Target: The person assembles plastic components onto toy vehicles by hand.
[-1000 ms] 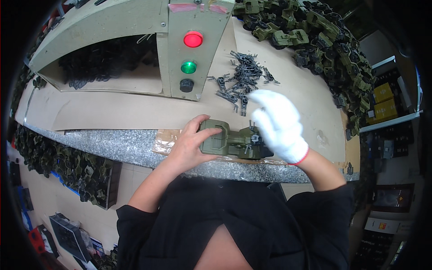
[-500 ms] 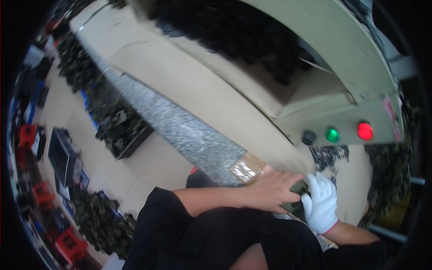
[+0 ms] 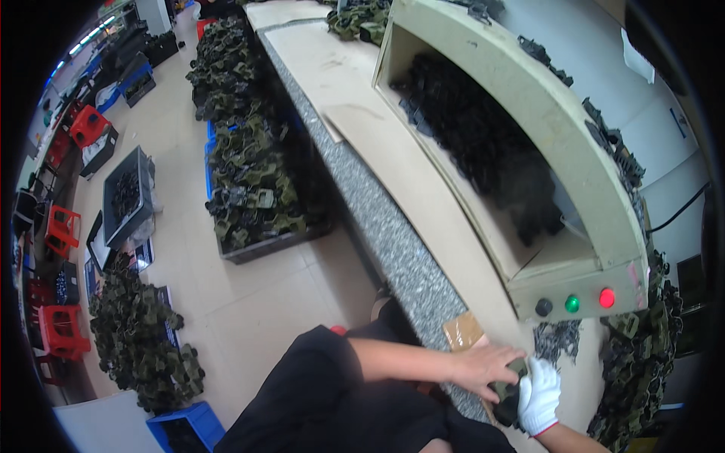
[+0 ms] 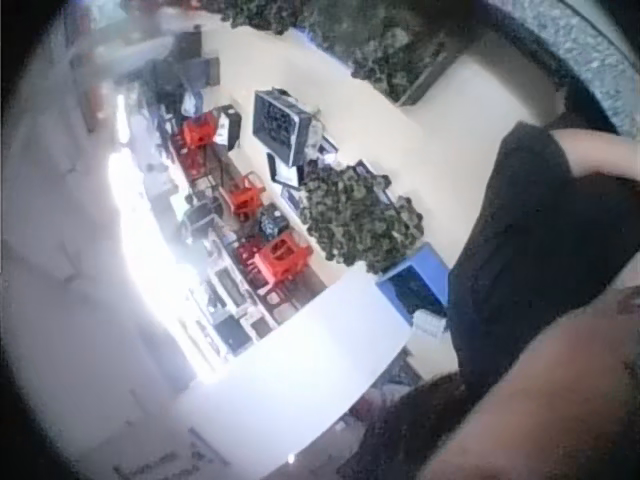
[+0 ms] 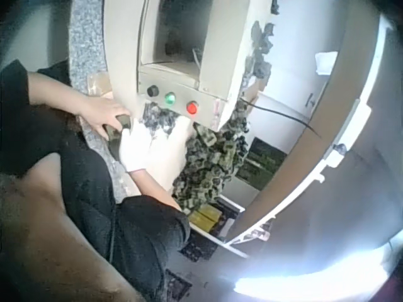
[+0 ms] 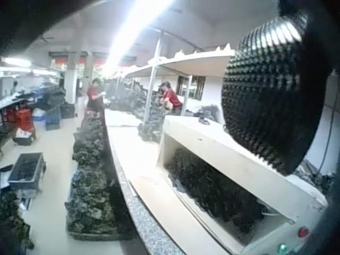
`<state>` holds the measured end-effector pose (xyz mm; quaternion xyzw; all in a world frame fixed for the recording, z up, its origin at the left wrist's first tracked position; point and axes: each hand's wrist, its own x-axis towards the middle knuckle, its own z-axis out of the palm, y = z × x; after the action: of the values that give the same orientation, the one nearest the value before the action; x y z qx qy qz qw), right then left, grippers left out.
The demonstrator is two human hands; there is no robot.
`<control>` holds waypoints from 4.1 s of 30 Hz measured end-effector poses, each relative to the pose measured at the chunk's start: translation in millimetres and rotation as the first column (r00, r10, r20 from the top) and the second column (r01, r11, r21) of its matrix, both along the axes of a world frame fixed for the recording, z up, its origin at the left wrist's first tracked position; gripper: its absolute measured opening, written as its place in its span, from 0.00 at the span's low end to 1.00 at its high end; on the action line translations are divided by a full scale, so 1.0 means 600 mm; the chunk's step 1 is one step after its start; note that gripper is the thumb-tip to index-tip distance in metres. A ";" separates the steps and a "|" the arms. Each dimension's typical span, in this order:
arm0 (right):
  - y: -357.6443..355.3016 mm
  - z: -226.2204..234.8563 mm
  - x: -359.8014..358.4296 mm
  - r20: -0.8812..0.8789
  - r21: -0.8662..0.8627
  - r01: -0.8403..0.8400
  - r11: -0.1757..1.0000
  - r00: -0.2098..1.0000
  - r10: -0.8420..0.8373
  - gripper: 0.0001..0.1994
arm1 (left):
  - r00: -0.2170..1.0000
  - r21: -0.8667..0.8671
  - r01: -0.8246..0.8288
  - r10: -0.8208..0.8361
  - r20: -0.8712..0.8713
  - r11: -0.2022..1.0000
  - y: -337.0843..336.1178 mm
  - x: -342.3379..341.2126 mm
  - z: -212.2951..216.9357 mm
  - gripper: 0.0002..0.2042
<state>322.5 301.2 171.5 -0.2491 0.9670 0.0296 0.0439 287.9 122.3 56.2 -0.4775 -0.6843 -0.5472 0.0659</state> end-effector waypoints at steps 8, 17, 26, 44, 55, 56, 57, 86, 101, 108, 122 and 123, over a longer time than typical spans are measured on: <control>-0.047 0.042 0.006 0.294 -0.031 0.250 0.968 0.928 -0.230 0.19 | 0.999 -0.035 0.046 -0.045 0.019 0.998 -0.001 0.029 0.010 0.22; -0.007 0.016 -0.002 0.001 -0.296 0.042 0.954 0.999 -0.044 0.15 | 0.998 -0.200 -0.052 0.057 0.019 0.978 -0.027 0.007 0.037 0.20; -0.003 0.000 -0.023 -0.029 -0.265 0.338 0.903 0.934 -0.357 0.17 | 0.991 -0.059 -0.085 0.079 -0.107 0.995 -0.010 -0.012 0.037 0.19; -0.008 -0.015 -0.026 -0.022 -0.353 0.321 0.879 0.936 -0.351 0.13 | 0.999 -0.088 -0.006 0.003 -0.034 0.996 -0.018 -0.009 0.030 0.15; 0.092 0.017 0.054 0.558 -0.797 0.256 -0.547 0.657 -0.507 0.18 | 0.991 0.149 -0.126 0.133 -0.036 0.981 -0.079 0.019 0.032 0.20; 0.094 0.007 0.061 0.552 -0.798 0.245 -0.551 0.664 -0.504 0.18 | 0.987 0.176 -0.138 0.151 -0.061 0.975 -0.084 0.016 0.035 0.20; 0.089 -0.001 0.066 0.573 -0.788 0.273 -0.551 0.652 -0.497 0.17 | 0.987 0.176 -0.133 0.146 -0.063 0.975 -0.088 0.012 0.036 0.19; -0.101 -0.054 0.027 0.444 -0.794 0.605 -0.063 0.505 -0.740 0.13 | -0.396 -0.309 -0.819 0.087 0.914 -0.483 -0.847 -0.107 -0.299 0.27; 0.022 -0.142 0.051 0.451 -0.826 0.555 -0.099 0.546 -0.706 0.12 | 0.536 0.149 -0.839 0.843 0.051 0.524 -0.448 -0.184 0.044 0.07; 0.023 -0.146 0.079 0.483 -0.847 0.510 -0.149 0.623 -0.615 0.12 | 0.880 -0.253 -0.451 0.379 -0.286 0.856 -0.156 -0.387 0.044 0.14; 0.198 -0.104 0.085 -0.247 -0.610 0.605 0.512 0.468 -0.848 0.15 | 0.887 -0.650 -0.453 0.386 -0.255 0.611 -0.143 -0.495 -0.002 0.24; 0.212 -0.099 0.075 -0.242 -0.613 0.606 0.507 0.467 -0.851 0.15 | 0.874 -0.661 -0.473 0.405 -0.269 0.583 -0.144 -0.490 0.002 0.23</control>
<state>367.7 428.5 112.4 0.2188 0.9267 -0.1486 -0.2671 -6.1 35.9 57.2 -0.3051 -0.9331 -0.1859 0.0406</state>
